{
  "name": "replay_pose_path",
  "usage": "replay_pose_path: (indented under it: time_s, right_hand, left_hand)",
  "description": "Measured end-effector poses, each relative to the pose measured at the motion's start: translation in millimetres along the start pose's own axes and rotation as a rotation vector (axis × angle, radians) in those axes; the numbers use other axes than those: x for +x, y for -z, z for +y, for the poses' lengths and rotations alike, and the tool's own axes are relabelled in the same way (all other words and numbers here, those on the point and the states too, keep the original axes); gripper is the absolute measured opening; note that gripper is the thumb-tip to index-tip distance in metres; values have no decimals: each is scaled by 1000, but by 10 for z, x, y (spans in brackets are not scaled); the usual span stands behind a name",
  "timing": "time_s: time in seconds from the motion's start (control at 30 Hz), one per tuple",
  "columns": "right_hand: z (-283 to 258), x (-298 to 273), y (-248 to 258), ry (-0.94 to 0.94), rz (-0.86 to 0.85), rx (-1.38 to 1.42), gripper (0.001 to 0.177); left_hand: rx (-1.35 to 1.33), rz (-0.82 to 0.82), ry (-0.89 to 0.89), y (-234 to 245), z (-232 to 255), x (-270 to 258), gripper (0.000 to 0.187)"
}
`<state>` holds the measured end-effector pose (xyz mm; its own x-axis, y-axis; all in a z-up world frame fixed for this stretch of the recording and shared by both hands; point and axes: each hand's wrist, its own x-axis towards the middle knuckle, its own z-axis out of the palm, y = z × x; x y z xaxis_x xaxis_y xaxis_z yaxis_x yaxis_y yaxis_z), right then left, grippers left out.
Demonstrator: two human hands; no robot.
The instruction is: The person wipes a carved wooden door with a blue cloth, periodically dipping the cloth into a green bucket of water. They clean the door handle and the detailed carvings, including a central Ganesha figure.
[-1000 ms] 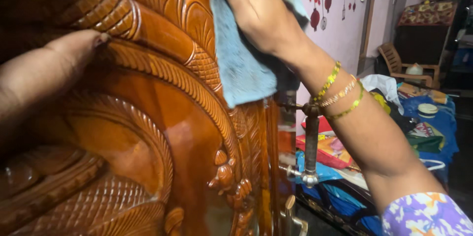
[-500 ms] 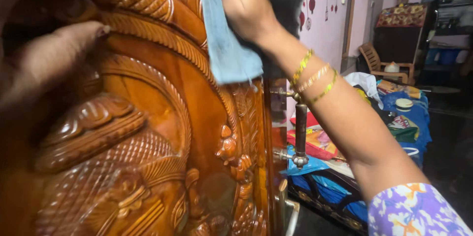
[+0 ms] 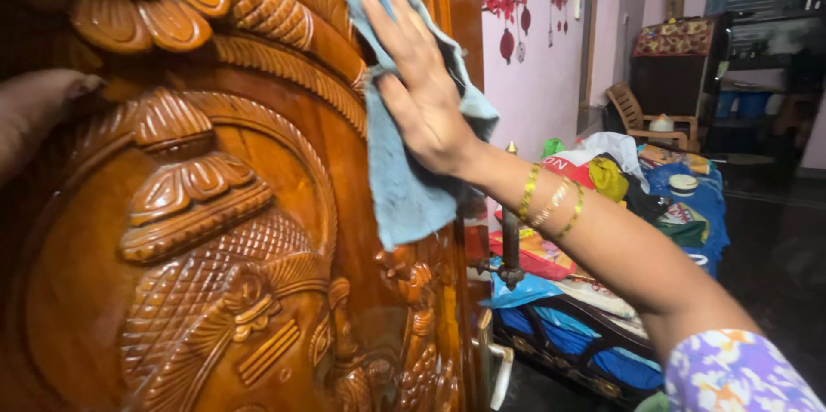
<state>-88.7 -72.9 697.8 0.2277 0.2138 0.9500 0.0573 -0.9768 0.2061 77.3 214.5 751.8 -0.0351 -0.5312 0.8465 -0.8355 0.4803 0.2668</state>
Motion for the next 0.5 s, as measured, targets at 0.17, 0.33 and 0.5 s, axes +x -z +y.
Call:
replay_pose_path:
  time_s: [0.17,0.33,0.5]
  right_hand:
    - [-430,269,-161,-24,86,-56,48]
    - [-559,367,-188,21,159,-163,42]
    - [-284,239,-198,43,199,-205,41]
  left_hand:
    - [-15,-12,-9,23,36,-45,52]
    - [-7,-2,0,86,22,-118,50]
    - [-25,-14,22,36,-89,-93,48]
